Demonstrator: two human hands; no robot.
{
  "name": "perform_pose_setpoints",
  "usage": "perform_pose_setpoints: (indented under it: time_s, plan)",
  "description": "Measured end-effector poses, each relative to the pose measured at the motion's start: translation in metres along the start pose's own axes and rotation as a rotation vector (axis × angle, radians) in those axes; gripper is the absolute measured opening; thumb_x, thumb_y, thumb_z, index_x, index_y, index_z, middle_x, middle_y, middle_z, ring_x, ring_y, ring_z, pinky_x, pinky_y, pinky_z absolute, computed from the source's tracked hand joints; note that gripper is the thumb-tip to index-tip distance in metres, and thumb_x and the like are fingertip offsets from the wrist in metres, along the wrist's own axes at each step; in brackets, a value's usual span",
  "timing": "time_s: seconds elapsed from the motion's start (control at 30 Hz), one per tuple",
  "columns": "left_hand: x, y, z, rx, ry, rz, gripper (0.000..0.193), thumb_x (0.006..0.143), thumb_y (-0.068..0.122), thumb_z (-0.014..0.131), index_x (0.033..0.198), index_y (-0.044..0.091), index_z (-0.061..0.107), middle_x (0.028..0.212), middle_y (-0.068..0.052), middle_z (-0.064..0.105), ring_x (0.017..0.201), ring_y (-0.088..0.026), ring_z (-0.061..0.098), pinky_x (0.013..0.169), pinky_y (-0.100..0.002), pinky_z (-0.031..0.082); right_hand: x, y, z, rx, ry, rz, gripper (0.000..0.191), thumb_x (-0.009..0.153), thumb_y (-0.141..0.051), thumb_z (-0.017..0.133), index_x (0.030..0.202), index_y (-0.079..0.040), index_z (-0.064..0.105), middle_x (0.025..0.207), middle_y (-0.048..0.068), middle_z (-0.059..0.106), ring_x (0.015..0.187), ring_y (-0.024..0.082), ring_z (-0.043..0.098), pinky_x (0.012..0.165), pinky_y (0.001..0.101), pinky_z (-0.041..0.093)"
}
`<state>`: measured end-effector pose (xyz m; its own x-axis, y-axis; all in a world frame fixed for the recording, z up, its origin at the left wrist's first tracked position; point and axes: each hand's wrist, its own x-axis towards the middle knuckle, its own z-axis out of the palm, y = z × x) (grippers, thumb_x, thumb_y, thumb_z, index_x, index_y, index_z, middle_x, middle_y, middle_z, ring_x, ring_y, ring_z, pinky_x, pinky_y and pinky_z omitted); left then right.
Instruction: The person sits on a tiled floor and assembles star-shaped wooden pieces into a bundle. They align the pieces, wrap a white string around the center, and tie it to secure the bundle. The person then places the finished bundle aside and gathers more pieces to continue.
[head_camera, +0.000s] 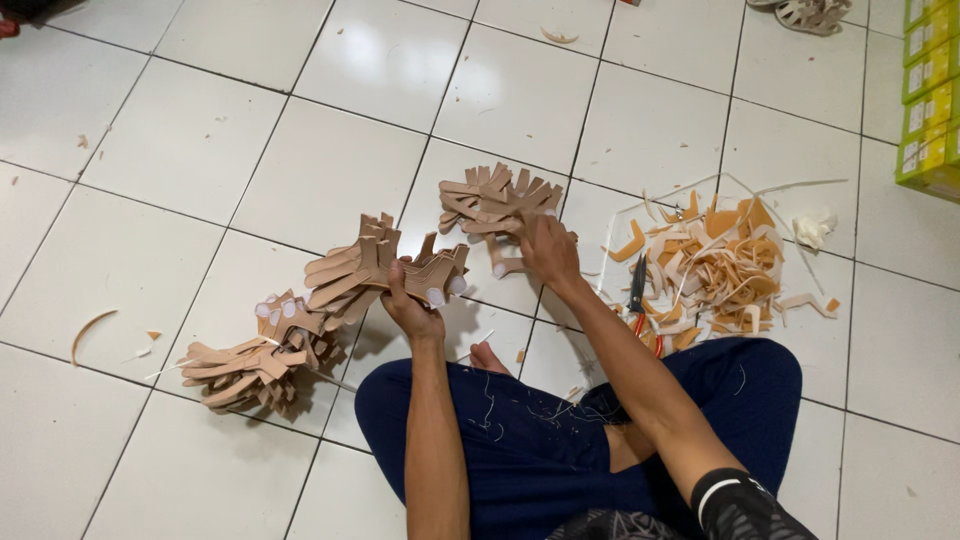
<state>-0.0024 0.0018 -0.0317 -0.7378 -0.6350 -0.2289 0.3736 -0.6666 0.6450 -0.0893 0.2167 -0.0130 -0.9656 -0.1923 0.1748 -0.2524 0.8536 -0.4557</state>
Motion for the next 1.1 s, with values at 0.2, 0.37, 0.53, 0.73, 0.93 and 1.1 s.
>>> perform_pose_setpoints:
  time_s: [0.2,0.37,0.53,0.73,0.93,1.1]
  plan:
    - [0.000,0.003,0.002,0.010,0.054,-0.048,0.033,0.092,0.031,0.068,0.110,0.003,0.063,0.100,-0.006,0.064,0.092,-0.016,0.068,0.078,-0.032,0.060,-0.012,0.019,-0.002,-0.082,-0.003,-0.044,0.037,0.088,-0.027,0.072,0.114,-0.003,0.063,0.097,0.017,0.069,0.089,0.036,0.065,0.083,0.0506,0.046]
    - [-0.002,-0.002,-0.002,0.008,-0.007,-0.025,0.032,0.096,0.029,0.070,0.105,-0.001,0.063,0.099,-0.008,0.064,0.090,-0.018,0.067,0.076,-0.032,0.058,-0.012,0.016,-0.030,0.143,0.115,0.165,0.038,0.098,-0.040,0.070,0.111,-0.004,0.065,0.097,0.016,0.072,0.085,0.032,0.069,0.088,0.0447,0.053]
    - [0.000,-0.008,-0.001,0.051,0.000,-0.031,0.031,0.098,0.027,0.069,0.105,-0.003,0.063,0.100,-0.009,0.065,0.091,-0.017,0.067,0.078,-0.032,0.058,0.020,0.016,-0.031,0.200,0.031,0.342,0.051,0.091,-0.041,0.073,0.111,0.003,0.055,0.096,0.024,0.071,0.089,0.040,0.069,0.079,0.0490,0.054]
    - [0.002,-0.011,-0.003,0.050,0.030,-0.045,0.032,0.094,0.026,0.069,0.113,0.002,0.061,0.102,-0.006,0.065,0.095,-0.015,0.066,0.082,-0.033,0.058,0.003,0.022,-0.002,0.030,-0.028,0.226,0.050,0.083,-0.033,0.080,0.108,0.001,0.054,0.094,0.023,0.071,0.087,0.039,0.070,0.079,0.0497,0.053]
    - [0.003,-0.015,-0.004,0.001,0.021,-0.041,0.033,0.096,0.025,0.072,0.111,-0.002,0.059,0.104,-0.009,0.064,0.096,-0.019,0.064,0.082,-0.035,0.057,-0.001,0.010,-0.016,0.318,0.262,0.375,0.046,0.096,-0.043,0.071,0.110,-0.001,0.056,0.076,0.017,0.071,0.064,0.029,0.071,0.062,0.0424,0.055]
    - [0.005,-0.017,-0.004,0.033,0.022,-0.019,0.033,0.094,0.026,0.071,0.113,0.001,0.061,0.103,-0.008,0.064,0.096,-0.016,0.065,0.083,-0.034,0.057,0.010,-0.024,0.019,0.349,-0.098,0.262,0.056,0.089,-0.046,0.071,0.121,-0.005,0.052,0.083,0.013,0.069,0.064,0.031,0.072,0.059,0.0431,0.060]
